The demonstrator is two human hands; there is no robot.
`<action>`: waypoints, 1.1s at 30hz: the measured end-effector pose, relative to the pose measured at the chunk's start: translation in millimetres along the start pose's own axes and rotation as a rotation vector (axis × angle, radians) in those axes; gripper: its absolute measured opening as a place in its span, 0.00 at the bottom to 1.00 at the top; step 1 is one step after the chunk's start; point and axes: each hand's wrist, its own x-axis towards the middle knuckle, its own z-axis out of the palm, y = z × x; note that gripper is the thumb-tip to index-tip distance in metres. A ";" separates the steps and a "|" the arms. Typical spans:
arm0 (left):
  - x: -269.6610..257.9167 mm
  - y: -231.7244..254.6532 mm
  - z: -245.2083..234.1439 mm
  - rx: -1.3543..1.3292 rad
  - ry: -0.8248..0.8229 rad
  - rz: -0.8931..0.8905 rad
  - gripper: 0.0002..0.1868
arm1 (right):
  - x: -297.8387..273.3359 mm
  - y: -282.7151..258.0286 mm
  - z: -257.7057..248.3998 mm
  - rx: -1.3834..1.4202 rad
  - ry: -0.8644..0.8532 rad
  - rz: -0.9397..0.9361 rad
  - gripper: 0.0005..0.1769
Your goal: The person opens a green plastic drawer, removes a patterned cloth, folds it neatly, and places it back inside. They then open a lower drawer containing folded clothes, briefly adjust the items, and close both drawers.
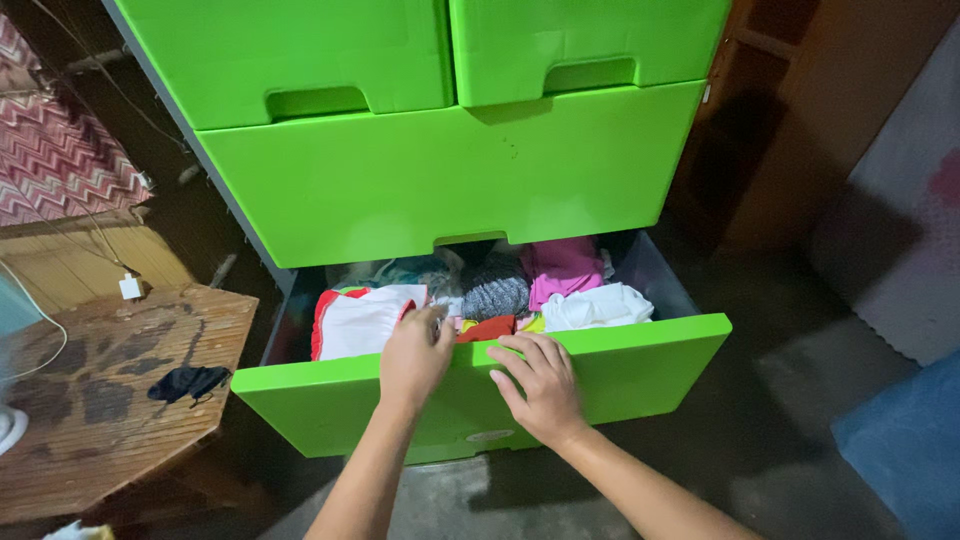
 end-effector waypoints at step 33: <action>157.5 -97.2 124.3 0.510 -0.451 -0.237 0.28 | -8.6 14.7 11.3 -0.071 0.000 -0.049 0.17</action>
